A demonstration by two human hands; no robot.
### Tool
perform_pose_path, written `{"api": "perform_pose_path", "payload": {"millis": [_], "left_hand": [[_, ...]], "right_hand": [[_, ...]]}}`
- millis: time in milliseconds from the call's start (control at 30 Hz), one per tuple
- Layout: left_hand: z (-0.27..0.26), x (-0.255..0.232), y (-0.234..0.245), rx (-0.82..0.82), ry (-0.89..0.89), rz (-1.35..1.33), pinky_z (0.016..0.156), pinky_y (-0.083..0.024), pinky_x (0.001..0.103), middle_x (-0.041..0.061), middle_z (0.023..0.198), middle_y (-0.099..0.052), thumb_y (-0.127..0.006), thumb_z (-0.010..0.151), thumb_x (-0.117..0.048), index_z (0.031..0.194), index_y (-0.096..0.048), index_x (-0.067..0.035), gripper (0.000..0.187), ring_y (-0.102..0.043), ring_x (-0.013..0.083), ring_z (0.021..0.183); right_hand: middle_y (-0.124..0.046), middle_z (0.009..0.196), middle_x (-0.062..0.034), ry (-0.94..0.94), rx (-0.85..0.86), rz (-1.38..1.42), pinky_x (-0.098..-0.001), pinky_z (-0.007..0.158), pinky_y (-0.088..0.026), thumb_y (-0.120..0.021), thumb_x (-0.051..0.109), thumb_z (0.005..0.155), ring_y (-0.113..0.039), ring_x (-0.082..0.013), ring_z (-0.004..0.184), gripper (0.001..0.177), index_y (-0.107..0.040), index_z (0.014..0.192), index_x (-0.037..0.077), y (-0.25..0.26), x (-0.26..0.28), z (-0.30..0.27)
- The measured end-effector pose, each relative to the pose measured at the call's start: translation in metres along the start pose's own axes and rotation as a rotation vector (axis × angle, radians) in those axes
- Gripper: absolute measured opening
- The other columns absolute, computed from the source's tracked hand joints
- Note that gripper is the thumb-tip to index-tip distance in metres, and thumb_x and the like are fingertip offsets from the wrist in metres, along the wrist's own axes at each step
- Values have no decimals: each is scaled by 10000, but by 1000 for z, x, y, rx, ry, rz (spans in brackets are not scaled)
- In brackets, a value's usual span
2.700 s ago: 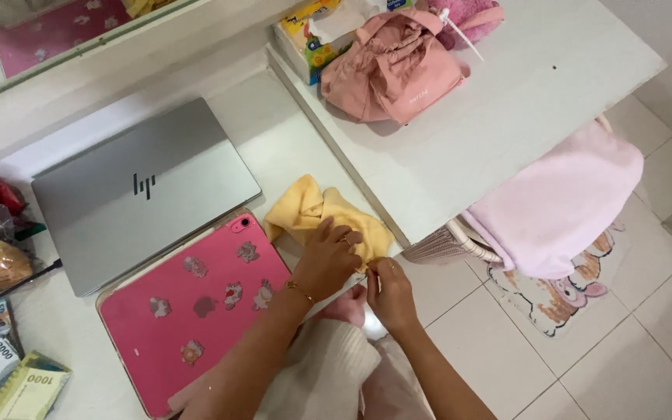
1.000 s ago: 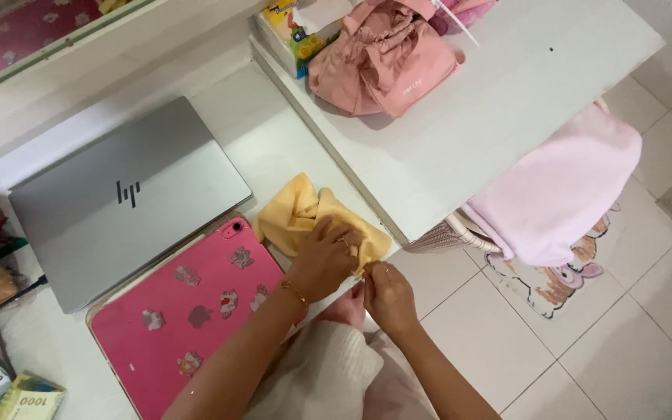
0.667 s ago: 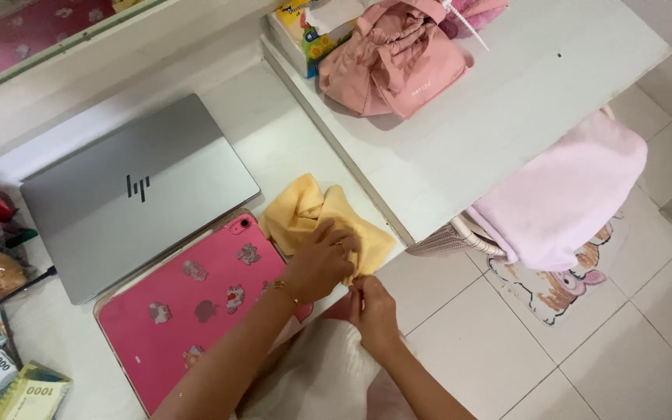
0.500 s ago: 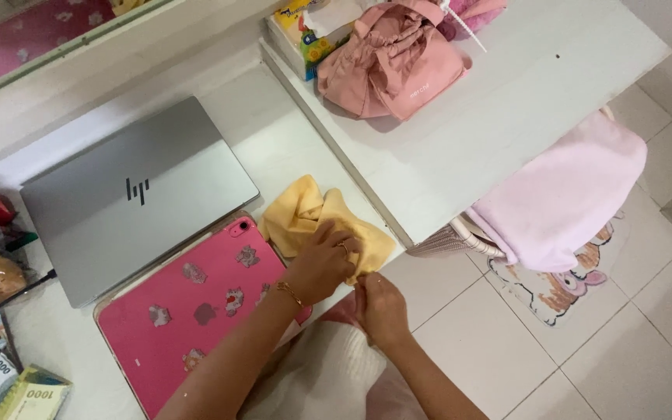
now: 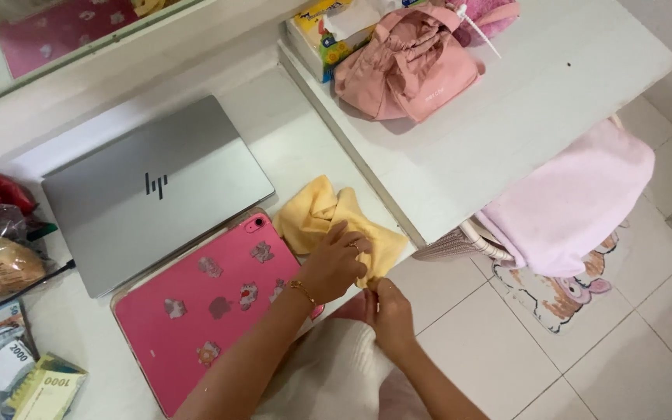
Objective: The person wipes a white desk surface with a yellow cloth, moving around a laptop, a pink tablet, a pink bag, and a tissue box. The person repeatedly wipes different sections of the desk, including the edges and corners, while occasionally adjusting the cloth.
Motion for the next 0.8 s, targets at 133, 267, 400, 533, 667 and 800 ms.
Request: {"api": "perform_pose_path", "payload": {"millis": [133,267,400,533,667,800], "left_hand": [[8,1,-18,24,49,-23,1222,-286,562,-66,1178,-633,-894,679,-235,803,-785,-240,166,-492,208,1320],[14,-1,-20,13,77,-24,1213,-279,570,-33,1157,-641,-866,721,-261,809,-772,-219,135,-503,227,1318],[9,-4,-32,-60,93,-5,1207,-279,566,-25,1151,-625,-824,745,-262,790,-737,-202,115,-509,224,1300],[-4,-2,-20,-62,52,-2,1220,-263,560,-43,1177,-631,-818,746,-264,789,-733,-202,114,-510,217,1317],[-11,0,-5,-12,15,8,1246,-232,552,-51,1217,-620,-781,801,-220,812,-717,-225,65,-500,196,1357],[-7,-12,34,51,44,-33,1251,-232,547,-55,1223,-621,-756,726,-355,781,-682,-211,171,-498,195,1362]], "right_hand": [[-624,659,-17,111,37,-157,-319,580,-569,-719,102,870,-688,-212,621,64,-662,886,128,5,-28,13],[-609,657,-22,73,-13,-157,-316,567,-556,-676,104,904,-679,-210,618,40,-648,881,121,5,-34,17],[-631,686,-74,-77,-73,-41,-359,571,-561,-656,54,911,-685,-260,624,36,-650,902,89,1,-18,14],[-660,712,-126,-110,-17,35,-386,575,-563,-660,53,913,-700,-312,654,31,-647,910,81,5,-6,4],[-719,813,-142,-143,164,85,-445,628,-573,-698,126,897,-718,-344,717,123,-689,1016,96,46,-2,39],[-562,1312,-266,-69,156,-44,-509,896,-606,-648,-28,841,-662,-485,1087,592,-553,1425,-21,70,2,63]]}}
Point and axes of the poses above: each hand's wrist, its own z-axis towards the middle knuckle, its own y-axis out of the back of the hand, x = y × z, the point moved 3 cm from there along z, towards the middle knuckle
